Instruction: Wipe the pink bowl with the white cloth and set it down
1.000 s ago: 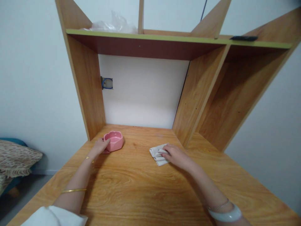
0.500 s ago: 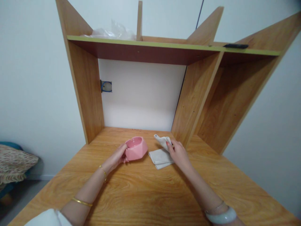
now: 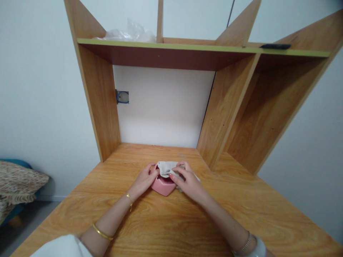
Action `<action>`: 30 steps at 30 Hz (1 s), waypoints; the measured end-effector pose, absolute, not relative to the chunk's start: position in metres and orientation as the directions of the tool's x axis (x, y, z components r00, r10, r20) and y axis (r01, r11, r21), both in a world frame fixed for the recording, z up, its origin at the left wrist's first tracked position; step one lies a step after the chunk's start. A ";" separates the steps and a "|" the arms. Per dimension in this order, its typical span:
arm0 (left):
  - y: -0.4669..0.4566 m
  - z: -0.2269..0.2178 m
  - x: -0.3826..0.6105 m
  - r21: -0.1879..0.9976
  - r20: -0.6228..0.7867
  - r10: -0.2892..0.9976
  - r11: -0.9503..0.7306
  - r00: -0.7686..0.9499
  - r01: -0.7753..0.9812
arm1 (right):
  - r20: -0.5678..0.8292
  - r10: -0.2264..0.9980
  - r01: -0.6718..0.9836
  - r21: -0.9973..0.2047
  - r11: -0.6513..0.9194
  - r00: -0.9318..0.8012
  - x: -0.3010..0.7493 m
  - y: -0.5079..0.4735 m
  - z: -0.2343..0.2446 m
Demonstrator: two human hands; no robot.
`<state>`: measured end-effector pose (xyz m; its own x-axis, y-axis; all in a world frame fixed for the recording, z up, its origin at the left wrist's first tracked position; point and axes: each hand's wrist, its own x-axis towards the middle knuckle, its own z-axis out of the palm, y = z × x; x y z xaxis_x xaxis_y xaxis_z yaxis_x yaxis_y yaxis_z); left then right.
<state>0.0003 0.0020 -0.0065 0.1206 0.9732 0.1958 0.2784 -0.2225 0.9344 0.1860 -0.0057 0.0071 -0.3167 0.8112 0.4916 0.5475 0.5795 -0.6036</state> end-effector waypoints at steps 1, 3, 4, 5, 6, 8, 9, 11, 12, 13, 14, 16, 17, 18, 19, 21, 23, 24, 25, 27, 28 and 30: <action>0.001 -0.005 0.001 0.920 0.222 0.968 -0.248 0.117 0.304 | 0.481 0.821 0.542 -0.620 0.567 -0.308 0.185 -0.005 0.005; 0.000 -0.003 0.002 0.884 0.287 0.951 -0.310 0.117 0.351 | 0.467 0.843 0.540 -0.652 0.532 -0.268 0.184 -0.001 0.000; -0.001 -0.002 0.003 0.860 0.325 0.938 -0.346 0.119 0.375 | 0.468 0.854 0.544 -0.666 0.511 -0.229 0.184 0.002 -0.003; -0.003 -0.001 0.004 0.832 0.364 0.923 -0.382 0.124 0.402 | 0.475 0.862 0.549 -0.680 0.486 -0.176 0.184 0.005 -0.007; -0.004 0.000 0.005 0.801 0.401 0.906 -0.418 0.134 0.429 | 0.483 0.868 0.552 -0.695 0.461 -0.116 0.184 0.008 -0.011; -0.007 0.003 0.007 0.737 0.458 0.873 -0.479 0.169 0.477 | 0.466 0.885 0.539 -0.739 0.405 -0.026 0.184 0.014 -0.019; -0.009 0.004 0.008 0.708 0.475 0.859 -0.502 0.191 0.497 | 0.437 0.899 0.522 -0.764 0.380 -0.016 0.185 0.016 -0.022; -0.014 0.008 0.011 0.661 0.489 0.840 -0.532 0.234 0.530 | 0.358 0.932 0.485 -0.806 0.339 -0.056 0.186 0.019 -0.026; -0.016 0.009 0.012 0.643 0.488 0.836 -0.539 0.252 0.543 | 0.320 0.944 0.475 -0.820 0.320 -0.083 0.187 0.020 -0.027; -0.018 0.011 0.013 0.630 0.485 0.833 -0.544 0.266 0.555 | 0.288 0.952 0.477 -0.826 0.301 -0.102 0.188 0.021 -0.028; -0.020 0.012 0.014 0.620 0.482 0.831 -0.547 0.277 0.563 | 0.267 0.957 0.492 -0.822 0.287 -0.113 0.189 0.021 -0.028; -0.022 0.013 0.015 0.610 0.481 0.828 -0.552 0.288 0.568 | 0.263 0.958 0.550 -0.786 0.282 -0.115 0.191 0.021 -0.027; -0.022 0.013 0.015 0.611 0.482 0.826 -0.556 0.292 0.564 | 0.279 0.954 0.580 -0.761 0.291 -0.111 0.191 0.020 -0.027; -0.022 0.012 0.015 0.614 0.485 0.824 -0.560 0.293 0.557 | 0.302 0.947 0.604 -0.737 0.303 -0.107 0.190 0.019 -0.027; -0.021 0.011 0.014 0.621 0.488 0.824 -0.560 0.289 0.548 | 0.324 0.940 0.619 -0.718 0.317 -0.105 0.190 0.019 -0.027; -0.019 0.007 0.012 0.657 0.487 0.839 -0.535 0.242 0.532 | 0.345 0.935 0.623 -0.713 0.322 -0.088 0.189 0.018 -0.028; -0.016 0.004 0.011 0.721 0.457 0.874 -0.473 0.167 0.506 | 0.350 0.935 0.599 -0.739 0.309 -0.051 0.189 0.019 -0.030; -0.015 0.002 0.011 0.755 0.436 0.889 -0.445 0.137 0.483 | 0.351 0.936 0.577 -0.760 0.298 -0.022 0.190 0.020 -0.031; -0.015 0.000 0.012 0.782 0.419 0.899 -0.428 0.126 0.453 | 0.352 0.936 0.546 -0.786 0.290 0.010 0.190 0.022 -0.032; -0.016 -0.002 0.015 0.816 0.404 0.902 -0.432 0.156 0.384 | 0.361 0.931 0.454 -0.840 0.297 0.059 0.191 0.025 -0.033; -0.017 -0.002 0.017 0.825 0.405 0.896 -0.444 0.182 0.349 | 0.366 0.928 0.396 -0.864 0.311 0.071 0.191 0.026 -0.033; -0.021 -0.003 0.022 0.839 0.413 0.881 -0.467 0.231 0.280 | 0.369 0.927 0.282 -0.898 0.337 0.067 0.190 0.027 -0.031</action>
<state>0.0222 -0.0213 -0.0026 0.2314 0.8809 0.4129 0.2797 -0.4667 0.8390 0.1895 0.0272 -0.0314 0.0674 0.9269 0.3691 0.2824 0.3371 -0.8981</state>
